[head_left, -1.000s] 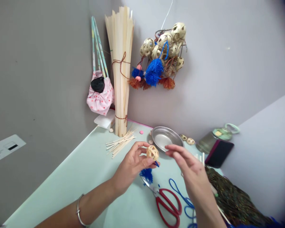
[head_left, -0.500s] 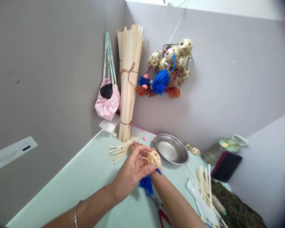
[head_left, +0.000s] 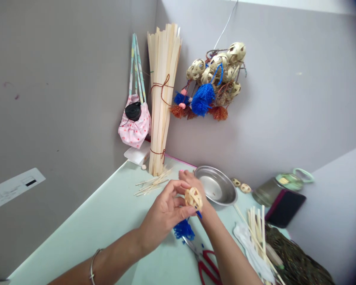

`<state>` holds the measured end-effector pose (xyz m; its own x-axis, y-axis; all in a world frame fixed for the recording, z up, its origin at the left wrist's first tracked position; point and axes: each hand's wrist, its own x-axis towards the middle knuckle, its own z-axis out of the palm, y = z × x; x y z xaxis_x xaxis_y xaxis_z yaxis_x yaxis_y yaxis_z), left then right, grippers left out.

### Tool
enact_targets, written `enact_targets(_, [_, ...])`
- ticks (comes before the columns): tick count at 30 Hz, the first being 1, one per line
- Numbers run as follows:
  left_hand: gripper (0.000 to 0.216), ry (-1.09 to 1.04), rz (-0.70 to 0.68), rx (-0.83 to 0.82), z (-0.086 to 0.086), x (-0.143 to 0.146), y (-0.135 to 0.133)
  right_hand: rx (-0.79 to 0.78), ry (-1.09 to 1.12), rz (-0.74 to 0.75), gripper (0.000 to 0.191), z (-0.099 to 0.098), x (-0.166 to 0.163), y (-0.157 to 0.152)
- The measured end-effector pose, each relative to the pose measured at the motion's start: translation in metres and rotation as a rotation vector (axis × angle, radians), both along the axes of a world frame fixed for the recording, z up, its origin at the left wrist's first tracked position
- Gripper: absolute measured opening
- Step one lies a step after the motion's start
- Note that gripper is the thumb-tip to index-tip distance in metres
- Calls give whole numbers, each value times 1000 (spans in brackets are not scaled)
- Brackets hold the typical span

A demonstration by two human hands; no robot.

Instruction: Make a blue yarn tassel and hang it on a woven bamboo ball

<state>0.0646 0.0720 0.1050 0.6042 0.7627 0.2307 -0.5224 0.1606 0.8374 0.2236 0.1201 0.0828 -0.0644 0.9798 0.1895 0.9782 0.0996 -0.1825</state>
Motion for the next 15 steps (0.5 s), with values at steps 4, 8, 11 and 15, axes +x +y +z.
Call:
enact_targets(4, [31, 25, 22, -17, 4, -3, 2, 139, 226, -154, 22, 19, 25, -19])
enact_targets(8, [31, 54, 50, -45, 3, -3, 5, 138, 820, -127, 28, 39, 30, -58])
enact_targets(11, [32, 51, 47, -46, 2, -2, 5, 94, 1052, -112, 30, 45, 24, -82])
enact_targets(15, [33, 49, 50, -35, 2, -2, 4, 61, 1130, -96, 29, 46, 16, -99])
